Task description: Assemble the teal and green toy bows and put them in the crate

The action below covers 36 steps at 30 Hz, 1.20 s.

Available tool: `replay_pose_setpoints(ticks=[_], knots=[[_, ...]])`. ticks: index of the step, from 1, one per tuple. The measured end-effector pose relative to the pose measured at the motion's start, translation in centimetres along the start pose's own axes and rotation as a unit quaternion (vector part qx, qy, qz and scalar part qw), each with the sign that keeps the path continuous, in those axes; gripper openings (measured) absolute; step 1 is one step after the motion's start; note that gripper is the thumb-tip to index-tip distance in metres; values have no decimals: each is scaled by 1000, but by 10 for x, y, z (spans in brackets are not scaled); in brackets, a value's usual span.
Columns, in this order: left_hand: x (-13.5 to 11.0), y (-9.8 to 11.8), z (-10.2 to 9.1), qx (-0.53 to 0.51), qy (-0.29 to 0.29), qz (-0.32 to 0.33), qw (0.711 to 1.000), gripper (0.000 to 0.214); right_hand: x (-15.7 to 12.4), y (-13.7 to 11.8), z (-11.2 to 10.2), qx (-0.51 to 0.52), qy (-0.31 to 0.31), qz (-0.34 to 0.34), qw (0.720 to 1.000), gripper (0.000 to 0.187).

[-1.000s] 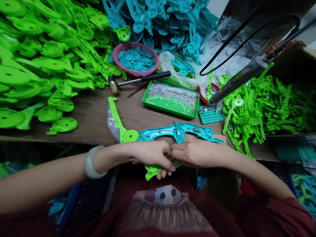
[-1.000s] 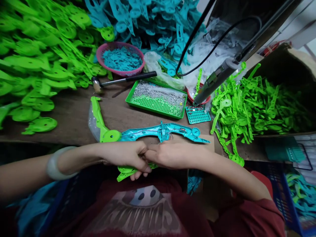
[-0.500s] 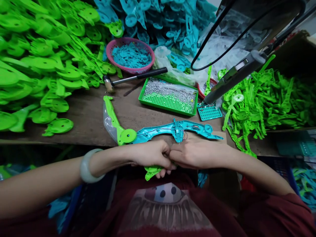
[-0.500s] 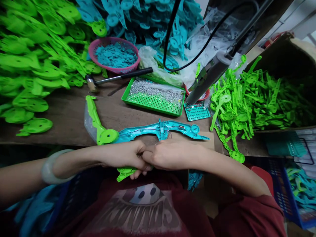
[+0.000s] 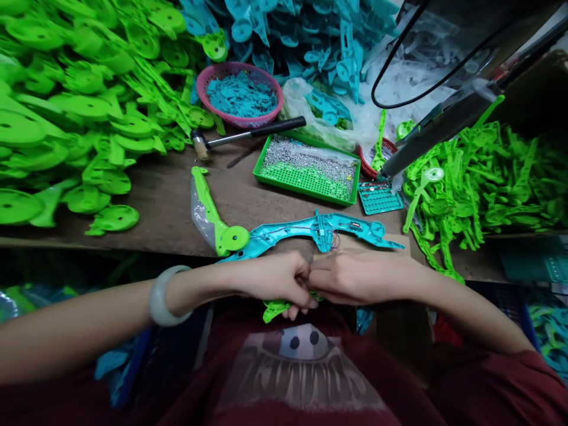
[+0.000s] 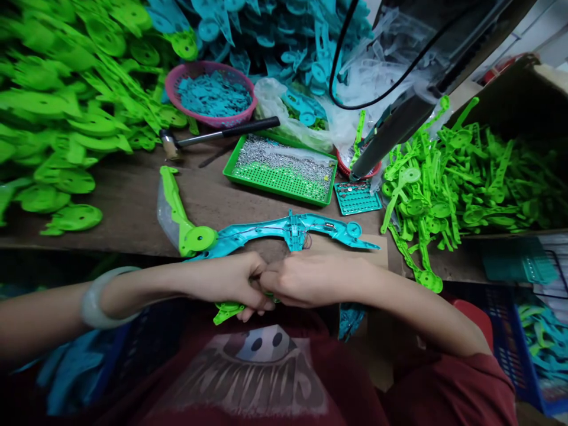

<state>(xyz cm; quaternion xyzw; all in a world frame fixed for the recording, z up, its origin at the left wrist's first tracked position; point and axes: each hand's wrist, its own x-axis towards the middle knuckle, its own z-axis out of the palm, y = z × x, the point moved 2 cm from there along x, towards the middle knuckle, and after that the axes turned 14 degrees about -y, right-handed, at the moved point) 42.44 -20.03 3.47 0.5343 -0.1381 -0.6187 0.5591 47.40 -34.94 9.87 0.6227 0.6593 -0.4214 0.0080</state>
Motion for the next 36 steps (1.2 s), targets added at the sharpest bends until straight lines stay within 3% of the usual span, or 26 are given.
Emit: replay_pose_setpoints(ticks=[17,25,27,31,34,36], knots=[[1,-8,9,9,-11,1,1000,21,8,-7,2,-6,-18,10,1000,12],[8,-18,13,12,-16,40,999,23,12,-9,13,-24,-1,34,999,11],[8,-21,14,-14,-2,53,999,24,6,-7,18,-39,42,52,997,12],[7,-29,15,-98,68,75,990,34,-15,-3,38,-59,211,124,968,17],[6,-32,13,-152,122,110,975,37,-25,0,59,17,353,157,922,16],[7,-32,12,-161,160,144,963,36,-27,2,72,133,449,179,866,12]])
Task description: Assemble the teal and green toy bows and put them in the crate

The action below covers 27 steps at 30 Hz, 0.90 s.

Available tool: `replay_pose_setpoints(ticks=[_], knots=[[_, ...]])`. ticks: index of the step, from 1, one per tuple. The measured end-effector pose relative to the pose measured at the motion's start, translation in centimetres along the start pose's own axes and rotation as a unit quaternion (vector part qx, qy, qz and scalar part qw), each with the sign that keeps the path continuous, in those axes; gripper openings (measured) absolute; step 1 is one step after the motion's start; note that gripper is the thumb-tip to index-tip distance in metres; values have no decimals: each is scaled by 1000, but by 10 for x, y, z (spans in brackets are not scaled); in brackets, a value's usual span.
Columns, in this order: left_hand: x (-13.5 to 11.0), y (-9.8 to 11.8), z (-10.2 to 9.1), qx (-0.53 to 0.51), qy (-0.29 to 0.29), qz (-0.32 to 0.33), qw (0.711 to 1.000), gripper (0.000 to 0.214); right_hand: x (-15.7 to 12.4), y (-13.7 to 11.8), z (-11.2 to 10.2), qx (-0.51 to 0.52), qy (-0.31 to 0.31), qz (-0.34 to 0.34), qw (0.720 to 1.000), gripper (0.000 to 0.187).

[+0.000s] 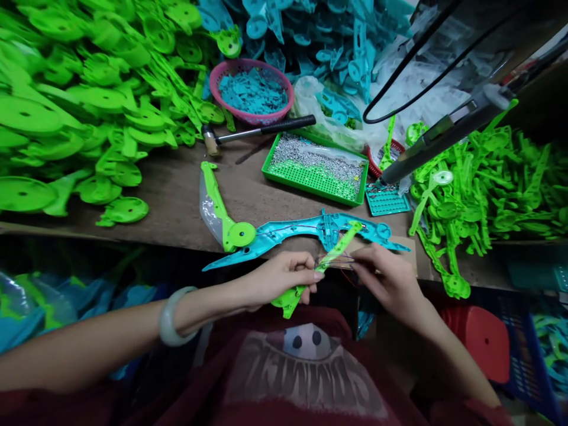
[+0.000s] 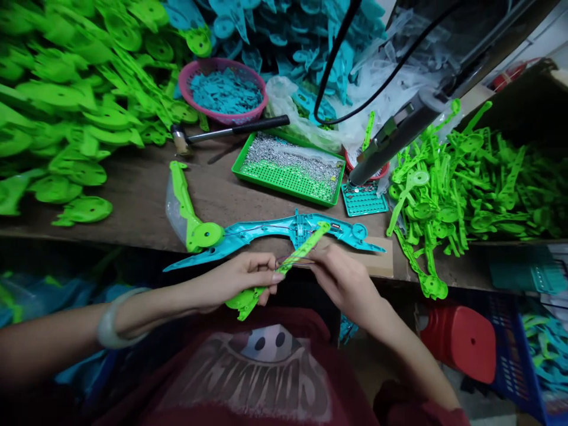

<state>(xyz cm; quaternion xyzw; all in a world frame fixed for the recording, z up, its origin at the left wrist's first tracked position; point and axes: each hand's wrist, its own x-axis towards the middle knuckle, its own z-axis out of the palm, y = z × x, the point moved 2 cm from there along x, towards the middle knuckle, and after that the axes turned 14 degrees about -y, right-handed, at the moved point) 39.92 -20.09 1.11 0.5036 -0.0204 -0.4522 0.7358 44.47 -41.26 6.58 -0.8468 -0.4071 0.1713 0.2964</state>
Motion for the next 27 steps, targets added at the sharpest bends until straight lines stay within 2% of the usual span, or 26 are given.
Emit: replay_pose_setpoints(ticks=[2,4,7,9,12,14,16,18,20,22,24,27], knots=[[3,3,0,19,19,32,999,33,-8,3,5,83,80,74,991,15],[6,8,-1,55,36,59,996,30,-12,-1,7,91,123,110,982,13],[7,21,-4,100,84,102,986,25,-16,-13,5,51,131,92,986,9],[6,31,-5,85,102,125,983,25,-18,-18,6,54,137,84,985,11],[3,40,-5,34,82,135,987,26,-20,-16,12,98,158,98,978,17],[3,40,-5,43,66,124,989,26,-19,-12,14,131,173,107,970,21],[3,36,-6,113,60,104,986,25,-17,-11,11,114,197,94,969,21],[4,32,-6,231,65,78,968,25,-11,-15,1,36,216,57,974,16],[4,31,-3,338,64,59,937,22,-3,-18,-11,-43,207,22,977,14],[3,35,4,372,51,61,925,20,6,-17,-22,-67,177,23,982,17],[0,39,11,335,31,81,938,19,10,-11,-27,-33,142,54,988,25],[0,39,14,272,25,100,957,20,8,-3,-23,77,91,103,987,32]])
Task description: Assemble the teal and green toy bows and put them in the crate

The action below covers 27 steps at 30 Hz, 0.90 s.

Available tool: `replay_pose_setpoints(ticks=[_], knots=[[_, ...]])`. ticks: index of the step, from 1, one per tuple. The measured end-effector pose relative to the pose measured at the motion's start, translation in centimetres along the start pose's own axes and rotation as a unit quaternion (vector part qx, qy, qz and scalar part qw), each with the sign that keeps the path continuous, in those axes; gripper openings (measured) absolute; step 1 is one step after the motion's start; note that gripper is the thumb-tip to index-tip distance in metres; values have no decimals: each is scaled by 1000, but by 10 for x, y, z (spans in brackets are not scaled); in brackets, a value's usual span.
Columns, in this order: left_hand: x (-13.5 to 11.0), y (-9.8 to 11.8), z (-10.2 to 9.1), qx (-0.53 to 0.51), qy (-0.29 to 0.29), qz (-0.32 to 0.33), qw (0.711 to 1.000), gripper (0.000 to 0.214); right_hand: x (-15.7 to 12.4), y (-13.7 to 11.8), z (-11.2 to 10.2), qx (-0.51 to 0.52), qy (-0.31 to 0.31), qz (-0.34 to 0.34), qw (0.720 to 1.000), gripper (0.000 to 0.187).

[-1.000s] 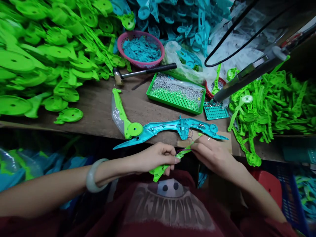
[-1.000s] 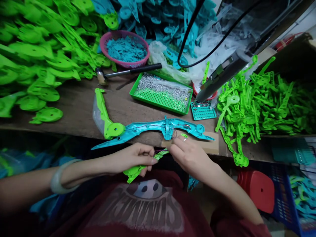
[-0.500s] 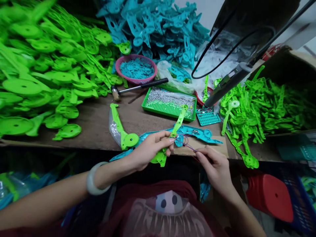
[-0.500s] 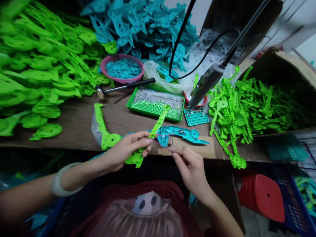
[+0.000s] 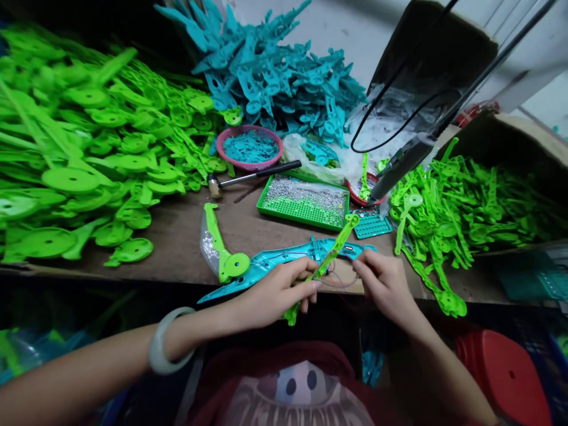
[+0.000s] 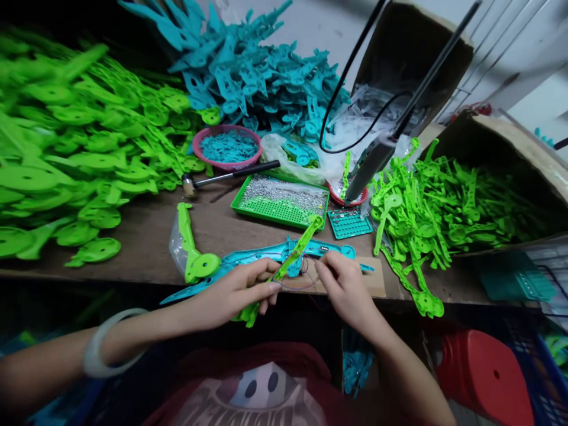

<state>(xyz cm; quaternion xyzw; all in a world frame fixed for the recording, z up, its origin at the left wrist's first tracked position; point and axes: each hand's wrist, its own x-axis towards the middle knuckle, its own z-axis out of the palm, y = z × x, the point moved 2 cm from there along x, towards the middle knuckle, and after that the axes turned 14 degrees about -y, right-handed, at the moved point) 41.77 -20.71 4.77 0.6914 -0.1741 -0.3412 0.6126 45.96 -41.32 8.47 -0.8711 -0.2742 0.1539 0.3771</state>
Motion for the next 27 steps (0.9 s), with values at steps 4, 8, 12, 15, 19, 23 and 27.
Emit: replay_pose_setpoints(ticks=[4,8,12,15,19,23,27], knots=[[3,-12,-4,154,69,-28,985,20,-12,5,5,129,-21,10,991,32],[6,-12,-6,116,24,-26,993,20,-10,10,-5,110,43,0,993,29],[6,-1,-6,-71,-58,-3,996,26,-1,31,-6,192,18,26,981,32],[9,1,-12,-128,2,11,992,31,-3,40,5,337,-42,33,940,34],[18,-7,-16,-146,42,29,988,34,-14,32,24,485,-118,61,865,33],[24,-14,-15,-54,63,7,997,30,-22,22,25,537,-109,-1,836,33],[25,-15,-16,-76,39,5,996,29,-26,28,19,491,-69,-38,868,28]])
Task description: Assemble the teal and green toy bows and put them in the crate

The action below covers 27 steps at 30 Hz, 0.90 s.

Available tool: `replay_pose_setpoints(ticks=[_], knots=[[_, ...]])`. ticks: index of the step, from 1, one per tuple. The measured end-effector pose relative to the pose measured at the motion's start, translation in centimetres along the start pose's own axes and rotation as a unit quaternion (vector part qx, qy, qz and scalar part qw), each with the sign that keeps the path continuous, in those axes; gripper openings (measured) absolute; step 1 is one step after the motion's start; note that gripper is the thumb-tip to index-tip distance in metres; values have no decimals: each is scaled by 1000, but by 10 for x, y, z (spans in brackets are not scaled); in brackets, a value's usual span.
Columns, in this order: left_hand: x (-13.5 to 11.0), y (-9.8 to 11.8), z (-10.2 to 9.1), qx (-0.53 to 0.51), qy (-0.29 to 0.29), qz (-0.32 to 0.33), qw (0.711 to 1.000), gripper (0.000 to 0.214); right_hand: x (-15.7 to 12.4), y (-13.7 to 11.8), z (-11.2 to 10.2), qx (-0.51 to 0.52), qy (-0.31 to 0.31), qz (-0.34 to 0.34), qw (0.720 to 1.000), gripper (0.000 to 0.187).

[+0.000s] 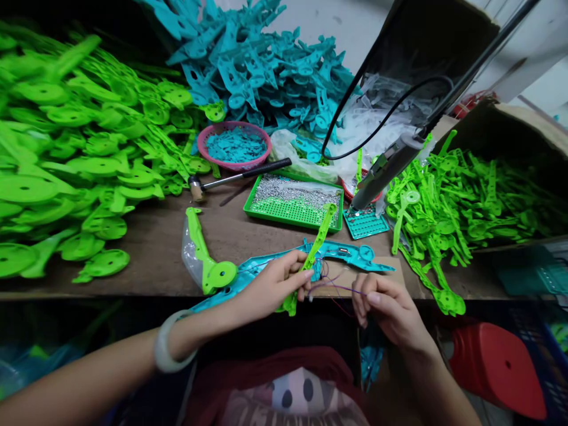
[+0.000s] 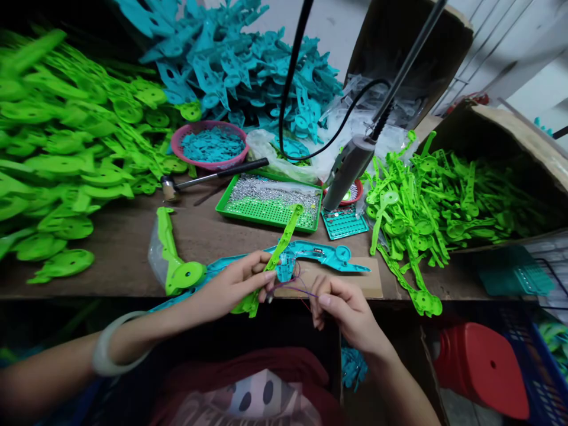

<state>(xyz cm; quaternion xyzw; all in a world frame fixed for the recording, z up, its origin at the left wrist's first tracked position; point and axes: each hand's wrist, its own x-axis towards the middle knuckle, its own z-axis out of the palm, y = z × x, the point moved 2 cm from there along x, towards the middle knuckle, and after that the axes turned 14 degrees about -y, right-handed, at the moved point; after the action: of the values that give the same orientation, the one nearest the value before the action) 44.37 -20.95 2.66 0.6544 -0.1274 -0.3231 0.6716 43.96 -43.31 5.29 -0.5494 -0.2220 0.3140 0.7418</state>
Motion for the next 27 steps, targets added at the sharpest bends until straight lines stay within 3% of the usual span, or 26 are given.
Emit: replay_pose_setpoints(ticks=[5,11,17,23,27], knots=[[-1,2,-1,-76,-27,2,997,29,0,5,-7,-21,54,6,998,28],[6,2,7,-113,10,14,993,45,5,-1,2,17,37,-73,996,21],[6,4,17,-220,-43,-41,974,41,3,3,-2,-16,105,-103,989,22],[0,5,11,-232,6,-22,972,36,-10,5,-13,-129,73,-14,989,24],[-1,4,4,-215,25,-13,976,34,-16,-6,-12,-273,11,49,961,30]])
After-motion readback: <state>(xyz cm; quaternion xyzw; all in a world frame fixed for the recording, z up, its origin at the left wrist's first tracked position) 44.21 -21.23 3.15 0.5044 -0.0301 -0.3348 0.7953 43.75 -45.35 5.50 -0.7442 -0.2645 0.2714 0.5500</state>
